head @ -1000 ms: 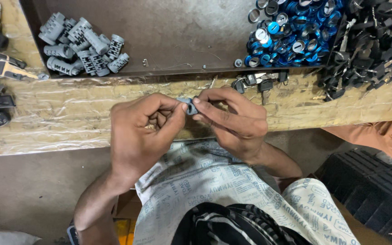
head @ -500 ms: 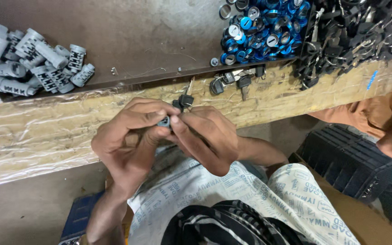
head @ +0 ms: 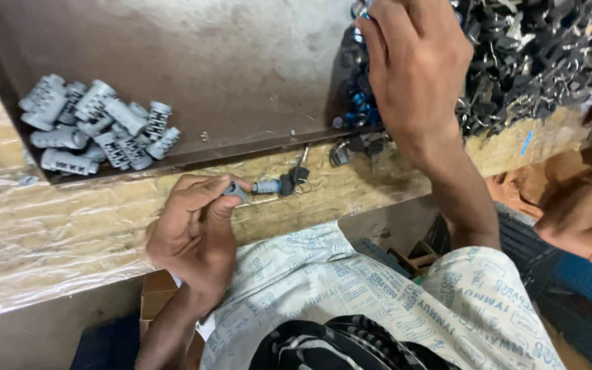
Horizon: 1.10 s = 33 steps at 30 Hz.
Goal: The person sits at a factory workbench and assembles small lock cylinder components by hand. They pick small metal plugs, caps and pins from trays of parts, press the pieces together, and place finished assemblies back onto the bench or tray, repeating the cycle with new parts.
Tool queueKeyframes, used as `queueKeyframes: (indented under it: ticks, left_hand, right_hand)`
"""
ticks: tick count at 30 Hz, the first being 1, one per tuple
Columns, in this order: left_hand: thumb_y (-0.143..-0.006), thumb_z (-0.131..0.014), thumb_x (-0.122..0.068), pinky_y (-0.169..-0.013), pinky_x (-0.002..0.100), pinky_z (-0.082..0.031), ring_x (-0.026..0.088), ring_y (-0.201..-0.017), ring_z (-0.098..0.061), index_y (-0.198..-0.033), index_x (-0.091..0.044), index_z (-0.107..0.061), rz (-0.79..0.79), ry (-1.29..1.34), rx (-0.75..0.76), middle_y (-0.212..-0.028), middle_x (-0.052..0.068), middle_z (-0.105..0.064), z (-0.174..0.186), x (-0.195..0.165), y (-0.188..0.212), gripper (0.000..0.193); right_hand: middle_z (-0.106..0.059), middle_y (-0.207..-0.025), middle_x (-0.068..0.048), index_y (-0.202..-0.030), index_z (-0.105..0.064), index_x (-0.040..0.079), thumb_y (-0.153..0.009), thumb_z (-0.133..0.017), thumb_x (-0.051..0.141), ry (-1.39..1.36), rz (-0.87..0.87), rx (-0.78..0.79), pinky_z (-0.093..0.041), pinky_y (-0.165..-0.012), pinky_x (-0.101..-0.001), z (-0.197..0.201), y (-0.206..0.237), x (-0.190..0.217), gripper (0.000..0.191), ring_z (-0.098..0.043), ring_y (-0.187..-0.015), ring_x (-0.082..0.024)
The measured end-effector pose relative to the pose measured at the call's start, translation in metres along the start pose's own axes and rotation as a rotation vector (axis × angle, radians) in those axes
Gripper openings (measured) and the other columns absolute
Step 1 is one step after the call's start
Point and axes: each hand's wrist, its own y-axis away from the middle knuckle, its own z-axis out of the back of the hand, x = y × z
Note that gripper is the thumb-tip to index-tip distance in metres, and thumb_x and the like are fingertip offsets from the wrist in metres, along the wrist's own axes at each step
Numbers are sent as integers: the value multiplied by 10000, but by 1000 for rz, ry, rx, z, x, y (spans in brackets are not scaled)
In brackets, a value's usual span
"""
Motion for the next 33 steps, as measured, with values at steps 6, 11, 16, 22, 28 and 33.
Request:
queueKeyframes:
  ticks: [6,11,16,22,28,33]
  left_hand:
    - [-995,-689,76,-737,261,-636,224,-941,-766,-1120,61,-653,-24,-90,4,-1019,188,-724,-1,-1,-8,131]
    - [-1010,-684,95,-760,265,-629,205,-921,-752,-1141,62,-646,-50,-123,15,-1034,180,-724,0,-2,-6,140]
    - [-1017,-673,112,-732,248,-623,194,-898,-753,-1144,67,-641,-47,-79,3,-1029,183,-712,-1,4,-3,138]
    - [-1067,-655,128,-831,271,-607,198,-924,-732,-1184,90,-636,-39,-40,-62,-994,177,-703,-7,6,-2,125]
    - [-1026,-658,103,-837,289,-628,193,-920,-743,-1177,89,-651,-27,63,-2,-1048,164,-708,-16,-6,8,153]
    - [-952,-736,62,-760,245,-602,166,-870,-724,-1045,83,-700,-109,-170,68,-953,137,-744,-34,-10,20,102]
  right_hand:
    - [-633,-1165,-166,-1263,-673,-83,-841,-699,-132,-115,124,166,-544,-816,-389,10,-14,46,426,-619,-976,-304]
    - [-639,-1194,-141,-1245,-703,-38,-879,-699,-117,-141,67,258,-545,-833,-365,18,1,40,374,-629,-1010,-293]
    - [-652,-1184,-133,-1258,-694,-27,-997,-753,-80,-160,21,130,-542,-842,-378,19,7,37,274,-637,-1006,-283]
    - [-627,-1018,-141,-1184,-671,-32,-969,-754,-12,-157,70,152,-525,-813,-417,6,-6,43,231,-625,-952,-327]
    - [-672,-939,-140,-1160,-696,-58,-976,-742,-77,-460,123,59,-482,-616,-367,37,31,63,191,-617,-740,-245]
    - [-703,-875,-136,-1062,-697,-67,-921,-798,-61,-714,79,-45,-514,-587,-350,39,75,90,173,-681,-705,-235]
